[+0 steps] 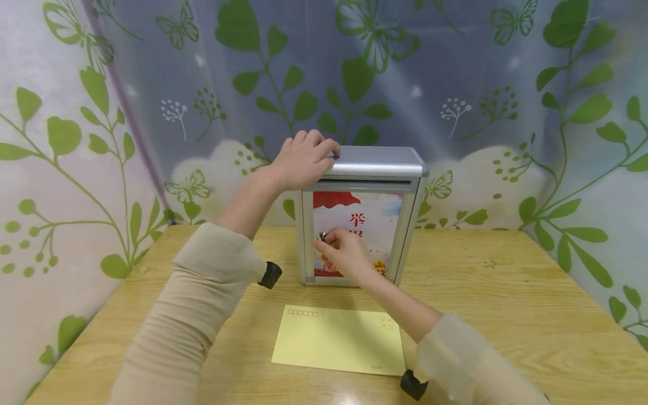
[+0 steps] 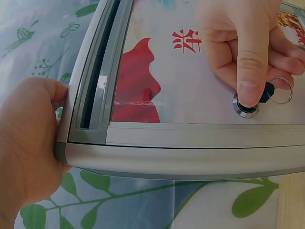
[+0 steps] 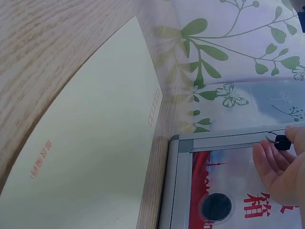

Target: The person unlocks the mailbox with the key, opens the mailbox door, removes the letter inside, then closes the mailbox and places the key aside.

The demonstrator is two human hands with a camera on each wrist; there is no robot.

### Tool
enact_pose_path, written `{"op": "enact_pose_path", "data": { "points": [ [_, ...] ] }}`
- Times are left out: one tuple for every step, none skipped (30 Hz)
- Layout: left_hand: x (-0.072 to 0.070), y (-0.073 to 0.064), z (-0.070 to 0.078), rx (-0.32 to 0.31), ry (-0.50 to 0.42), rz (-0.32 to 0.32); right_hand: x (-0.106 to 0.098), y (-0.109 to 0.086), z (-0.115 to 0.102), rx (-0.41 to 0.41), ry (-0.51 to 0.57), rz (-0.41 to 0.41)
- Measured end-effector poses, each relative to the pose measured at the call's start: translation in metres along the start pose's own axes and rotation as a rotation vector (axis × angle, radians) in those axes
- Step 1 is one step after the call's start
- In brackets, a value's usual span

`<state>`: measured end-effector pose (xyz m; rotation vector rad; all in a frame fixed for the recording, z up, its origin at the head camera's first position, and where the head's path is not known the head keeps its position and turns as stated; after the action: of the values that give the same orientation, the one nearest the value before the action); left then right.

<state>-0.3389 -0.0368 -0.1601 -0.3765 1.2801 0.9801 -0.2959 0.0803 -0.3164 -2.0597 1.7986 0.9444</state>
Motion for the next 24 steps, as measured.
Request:
{"op": "enact_pose_path", "data": {
  "points": [
    [0.000,0.000,0.000,-0.001,-0.002,-0.001,0.000,0.000,0.000,-0.007,-0.014,0.002],
    [0.001,0.000,-0.001,-0.002,-0.003,-0.004,0.000,0.000,0.000,-0.020,-0.043,0.007],
    [0.001,0.001,-0.002,-0.002,-0.004,-0.006,-0.001,-0.001,0.000,-0.038,-0.082,0.014],
    [0.001,0.001,-0.002,-0.004,-0.004,-0.009,-0.001,-0.001,-0.001,-0.062,-0.123,0.024],
    [0.002,0.002,-0.003,-0.005,-0.004,-0.011,-0.002,-0.001,-0.002,-0.088,-0.168,0.035],
    [0.002,0.002,-0.003,-0.006,-0.003,-0.013,-0.002,-0.002,-0.003,-0.119,-0.215,0.049],
    [0.002,0.002,-0.003,-0.007,-0.001,-0.013,-0.002,-0.002,-0.004,-0.160,-0.273,0.065],
    [0.002,0.002,-0.003,-0.006,-0.001,-0.013,-0.003,-0.003,-0.005,-0.209,-0.339,0.085],
    [0.002,0.002,-0.003,-0.007,0.001,-0.012,-0.003,-0.004,-0.007,-0.261,-0.402,0.105],
    [0.002,0.002,-0.003,-0.006,-0.001,-0.011,-0.003,-0.004,-0.008,-0.312,-0.458,0.124],
    [0.003,0.002,-0.003,-0.007,-0.002,-0.010,-0.003,-0.005,-0.008,-0.359,-0.509,0.145],
    [0.003,0.001,-0.003,-0.006,-0.003,-0.009,-0.003,-0.006,-0.009,-0.405,-0.554,0.168],
    [0.003,0.001,-0.003,-0.007,-0.005,-0.009,-0.002,-0.007,-0.010,-0.450,-0.594,0.192],
    [0.003,0.001,-0.003,-0.007,-0.006,-0.010,-0.002,-0.007,-0.010,-0.491,-0.622,0.213],
    [0.003,0.000,-0.002,-0.009,-0.006,-0.011,-0.002,-0.008,-0.010,-0.526,-0.646,0.232],
    [0.003,0.000,-0.002,-0.011,-0.006,-0.012,-0.001,-0.008,-0.010,-0.556,-0.659,0.250],
    [0.002,0.000,-0.002,-0.012,-0.004,-0.012,-0.001,-0.008,-0.010,-0.587,-0.671,0.268],
    [0.002,0.000,-0.002,-0.014,-0.002,-0.014,0.000,-0.008,-0.010,-0.616,-0.683,0.284],
    [0.002,0.000,-0.002,-0.016,-0.001,-0.014,0.000,-0.008,-0.010,-0.643,-0.695,0.299],
    [0.001,0.000,-0.002,-0.018,0.001,-0.014,0.000,-0.008,-0.010,-0.666,-0.708,0.312],
    [0.001,0.000,-0.002,-0.018,0.002,-0.013,0.001,-0.007,-0.010,-0.680,-0.719,0.319],
    [0.001,0.000,-0.001,-0.018,0.003,-0.014,0.001,-0.007,-0.010,-0.695,-0.727,0.324],
    [0.001,0.000,-0.001,-0.017,0.002,-0.014,0.001,-0.008,-0.011,-0.706,-0.733,0.326],
    [0.001,0.000,-0.001,-0.017,0.001,-0.017,0.000,-0.008,-0.012,-0.712,-0.739,0.324]
  ]
}}
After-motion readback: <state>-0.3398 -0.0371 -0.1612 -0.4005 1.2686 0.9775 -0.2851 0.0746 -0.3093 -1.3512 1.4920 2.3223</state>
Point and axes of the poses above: each hand's wrist, its own y-axis towards the middle knuckle, its own x-axis out of the palm, z = x × y, the point moved 3 cm from there along y, towards the middle knuckle, and after that the axes turned 10 degrees about -y, right-handed, at the moved point
